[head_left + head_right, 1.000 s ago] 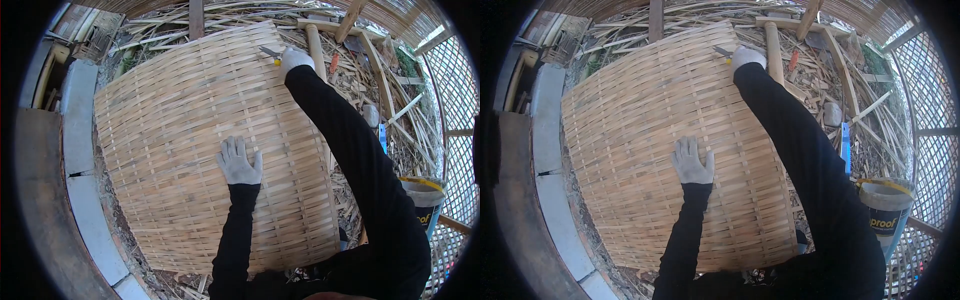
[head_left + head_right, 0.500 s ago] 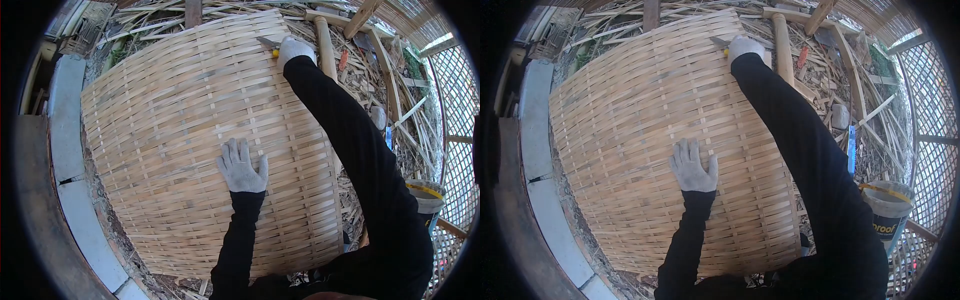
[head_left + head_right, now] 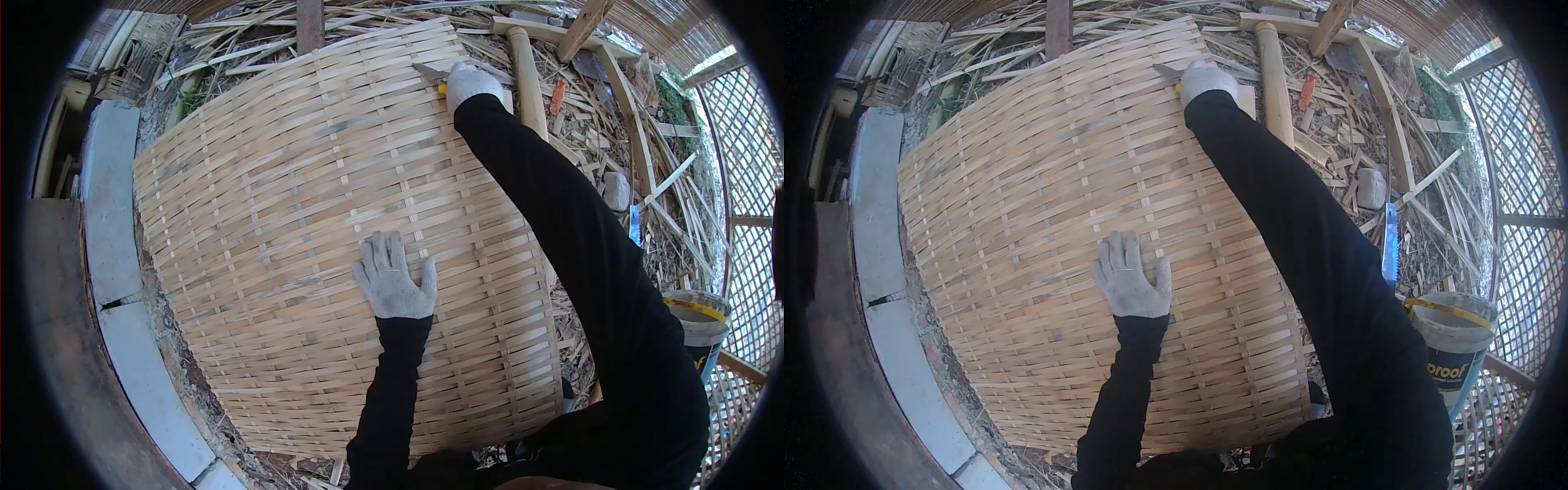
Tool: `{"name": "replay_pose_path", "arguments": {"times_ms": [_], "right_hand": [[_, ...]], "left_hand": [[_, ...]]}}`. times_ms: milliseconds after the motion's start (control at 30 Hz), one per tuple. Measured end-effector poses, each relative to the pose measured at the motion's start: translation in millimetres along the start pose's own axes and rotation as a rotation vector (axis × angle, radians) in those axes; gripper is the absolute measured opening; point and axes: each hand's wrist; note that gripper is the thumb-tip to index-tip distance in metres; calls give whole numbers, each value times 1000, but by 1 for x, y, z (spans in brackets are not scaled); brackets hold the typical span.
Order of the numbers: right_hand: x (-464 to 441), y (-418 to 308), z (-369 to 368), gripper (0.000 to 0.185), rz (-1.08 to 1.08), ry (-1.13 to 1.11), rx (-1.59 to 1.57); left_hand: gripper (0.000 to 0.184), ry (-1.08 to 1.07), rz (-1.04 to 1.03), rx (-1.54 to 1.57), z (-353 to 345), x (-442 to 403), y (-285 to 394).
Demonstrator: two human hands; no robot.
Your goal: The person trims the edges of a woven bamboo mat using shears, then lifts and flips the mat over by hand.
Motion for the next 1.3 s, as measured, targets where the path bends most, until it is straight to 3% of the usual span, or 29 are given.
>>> {"name": "replay_pose_path", "arguments": {"times_ms": [100,300,533,633,800,933,1067,1300], "right_hand": [[1,2,0,39,-14,1,-37],[-20,39,-20,61,-292,-36,-427],[34,116,16,65,-227,-82,-462],[94,157,17,62,-188,-17,-424],[215,198,49,42,-199,-60,-375],[271,217,62,40,-207,-123,-297],[259,209,68,42,-135,-99,-277],[149,135,76,46,-46,-137,-137]], "left_hand": [[70,-1,2,0,2,0,1],[70,-7,9,-13,2,-1,2],[66,43,-2,3,0,0,1],[64,32,1,2,4,0,5],[60,63,-6,-5,4,0,8],[61,77,-14,-11,2,1,7],[65,65,-12,-38,-2,4,4],[60,102,-20,-7,-1,3,6]]}}
Point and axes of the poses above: each hand's wrist, its own x-axis away from the middle knuckle, its own z-axis out of the back of the hand, y = z × x, and after that the axes turned 11 degrees about y, right-handed
